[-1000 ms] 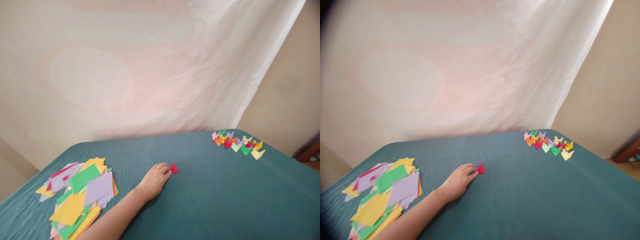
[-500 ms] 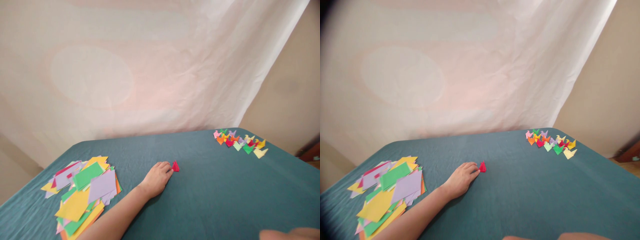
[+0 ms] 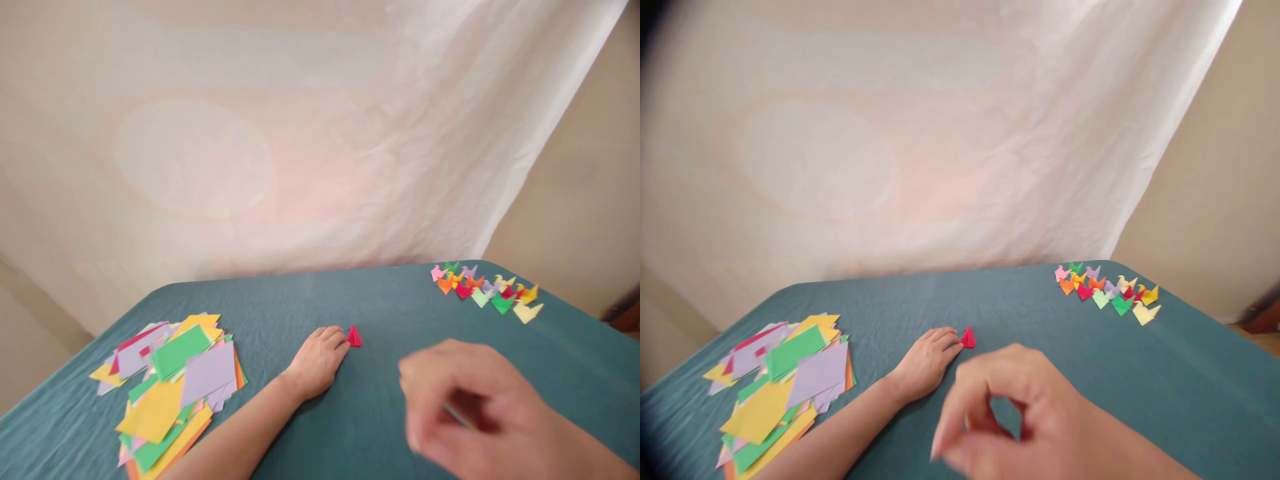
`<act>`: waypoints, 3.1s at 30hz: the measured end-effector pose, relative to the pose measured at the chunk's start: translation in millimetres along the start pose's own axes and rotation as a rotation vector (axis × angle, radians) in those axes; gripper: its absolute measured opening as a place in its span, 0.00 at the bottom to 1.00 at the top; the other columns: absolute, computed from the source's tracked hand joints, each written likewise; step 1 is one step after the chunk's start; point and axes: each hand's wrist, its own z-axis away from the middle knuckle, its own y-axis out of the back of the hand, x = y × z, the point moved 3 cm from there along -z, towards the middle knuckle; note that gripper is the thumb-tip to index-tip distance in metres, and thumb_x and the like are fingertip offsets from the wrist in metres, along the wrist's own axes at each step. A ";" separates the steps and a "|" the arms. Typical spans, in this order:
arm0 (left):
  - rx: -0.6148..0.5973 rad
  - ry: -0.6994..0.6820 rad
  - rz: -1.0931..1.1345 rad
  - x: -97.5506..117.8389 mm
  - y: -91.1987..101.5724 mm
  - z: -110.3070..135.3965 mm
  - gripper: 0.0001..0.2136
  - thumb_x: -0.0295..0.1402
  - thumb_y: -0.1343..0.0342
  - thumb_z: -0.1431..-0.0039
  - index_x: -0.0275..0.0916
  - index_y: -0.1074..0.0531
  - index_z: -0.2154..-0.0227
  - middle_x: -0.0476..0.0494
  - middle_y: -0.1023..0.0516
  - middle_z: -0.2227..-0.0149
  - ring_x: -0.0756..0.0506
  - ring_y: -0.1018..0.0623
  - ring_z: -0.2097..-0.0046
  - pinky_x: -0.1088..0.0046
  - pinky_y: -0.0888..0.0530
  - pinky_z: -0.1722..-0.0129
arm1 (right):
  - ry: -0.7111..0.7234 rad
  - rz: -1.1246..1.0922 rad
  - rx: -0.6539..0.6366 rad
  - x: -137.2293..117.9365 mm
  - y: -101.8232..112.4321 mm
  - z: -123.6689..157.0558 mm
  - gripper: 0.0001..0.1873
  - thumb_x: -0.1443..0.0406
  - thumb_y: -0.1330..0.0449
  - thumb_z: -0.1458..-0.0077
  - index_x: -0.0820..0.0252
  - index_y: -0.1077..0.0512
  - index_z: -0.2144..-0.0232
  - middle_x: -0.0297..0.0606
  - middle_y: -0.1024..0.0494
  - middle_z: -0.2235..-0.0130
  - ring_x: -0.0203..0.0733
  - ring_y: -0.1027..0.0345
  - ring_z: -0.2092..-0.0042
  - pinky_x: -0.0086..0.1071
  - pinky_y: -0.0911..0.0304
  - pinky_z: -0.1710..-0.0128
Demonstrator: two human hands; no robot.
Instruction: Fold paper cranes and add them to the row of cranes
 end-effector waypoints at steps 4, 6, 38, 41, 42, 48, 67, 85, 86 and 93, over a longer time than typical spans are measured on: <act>0.014 0.007 -0.002 0.0 0.8 0.5 0.11 0.27 0.55 0.39 0.37 0.32 0.56 0.41 0.29 0.56 0.43 0.35 0.47 0.64 0.36 0.49 | -0.108 0.106 0.055 5.1 -3.6 -62.5 0.05 0.64 0.45 0.46 0.59 0.32 0.71 0.28 0.34 0.79 0.31 0.41 0.76 0.26 0.44 0.76; 0.021 0.001 -0.009 0.1 1.2 0.6 0.12 0.26 0.55 0.39 0.37 0.33 0.54 0.40 0.30 0.55 0.43 0.35 0.47 0.63 0.36 0.48 | -0.115 0.259 0.103 31.0 -11.7 -70.2 0.06 0.66 0.47 0.44 0.59 0.31 0.70 0.28 0.34 0.79 0.32 0.42 0.77 0.26 0.45 0.76; -0.005 -0.025 -0.037 2.1 -0.3 -2.2 0.13 0.27 0.55 0.38 0.38 0.34 0.52 0.40 0.30 0.57 0.42 0.35 0.47 0.63 0.36 0.50 | -0.082 1.004 -0.135 90.5 -51.8 -55.3 0.17 0.72 0.54 0.41 0.59 0.30 0.55 0.42 0.31 0.61 0.43 0.38 0.60 0.34 0.45 0.63; -0.007 -0.016 -0.049 3.1 0.2 -2.9 0.13 0.27 0.55 0.38 0.38 0.34 0.52 0.40 0.30 0.58 0.42 0.34 0.48 0.63 0.36 0.50 | -0.091 0.995 -0.150 89.6 -51.1 -56.3 0.17 0.72 0.54 0.41 0.59 0.29 0.55 0.42 0.31 0.61 0.44 0.37 0.61 0.34 0.45 0.64; -0.009 -0.015 -0.052 3.3 0.5 -3.1 0.13 0.27 0.55 0.38 0.38 0.34 0.52 0.40 0.30 0.58 0.42 0.34 0.49 0.63 0.36 0.51 | -0.093 0.991 -0.151 89.8 -50.6 -56.4 0.17 0.72 0.54 0.41 0.60 0.29 0.56 0.42 0.31 0.61 0.44 0.37 0.61 0.34 0.45 0.65; -0.016 -0.023 -0.059 2.6 0.4 -3.5 0.12 0.27 0.55 0.38 0.38 0.33 0.53 0.41 0.29 0.58 0.42 0.35 0.48 0.63 0.36 0.50 | -0.114 0.997 -0.151 90.7 -46.1 -54.7 0.16 0.72 0.54 0.41 0.61 0.27 0.60 0.42 0.31 0.62 0.43 0.37 0.62 0.34 0.45 0.65; 0.037 0.011 -0.001 -0.5 -5.1 -1.0 0.13 0.26 0.55 0.39 0.38 0.34 0.52 0.40 0.29 0.56 0.41 0.34 0.48 0.60 0.34 0.49 | -0.067 0.701 0.134 113.6 -44.1 -48.4 0.16 0.76 0.49 0.49 0.56 0.26 0.65 0.36 0.30 0.65 0.38 0.36 0.63 0.31 0.41 0.61; 0.072 0.057 0.066 -2.7 -5.4 -2.2 0.22 0.22 0.53 0.46 0.37 0.40 0.46 0.39 0.34 0.49 0.41 0.37 0.45 0.61 0.37 0.46 | -0.097 0.515 0.244 116.3 -42.6 -52.7 0.18 0.71 0.48 0.47 0.57 0.36 0.52 0.40 0.32 0.57 0.41 0.34 0.59 0.35 0.36 0.59; 0.068 0.055 0.071 -2.6 -5.4 -2.3 0.22 0.22 0.53 0.46 0.37 0.40 0.47 0.39 0.34 0.49 0.41 0.37 0.45 0.61 0.37 0.46 | -0.092 0.511 0.242 115.8 -42.7 -52.9 0.17 0.71 0.48 0.47 0.56 0.35 0.53 0.40 0.32 0.57 0.41 0.34 0.59 0.35 0.36 0.58; 0.070 0.033 0.110 -3.2 -7.0 -2.6 0.22 0.22 0.53 0.46 0.39 0.39 0.47 0.40 0.34 0.49 0.42 0.37 0.45 0.61 0.38 0.45 | -0.068 0.501 0.235 116.7 -43.0 -52.9 0.15 0.73 0.48 0.47 0.56 0.32 0.58 0.38 0.32 0.59 0.40 0.35 0.58 0.35 0.37 0.57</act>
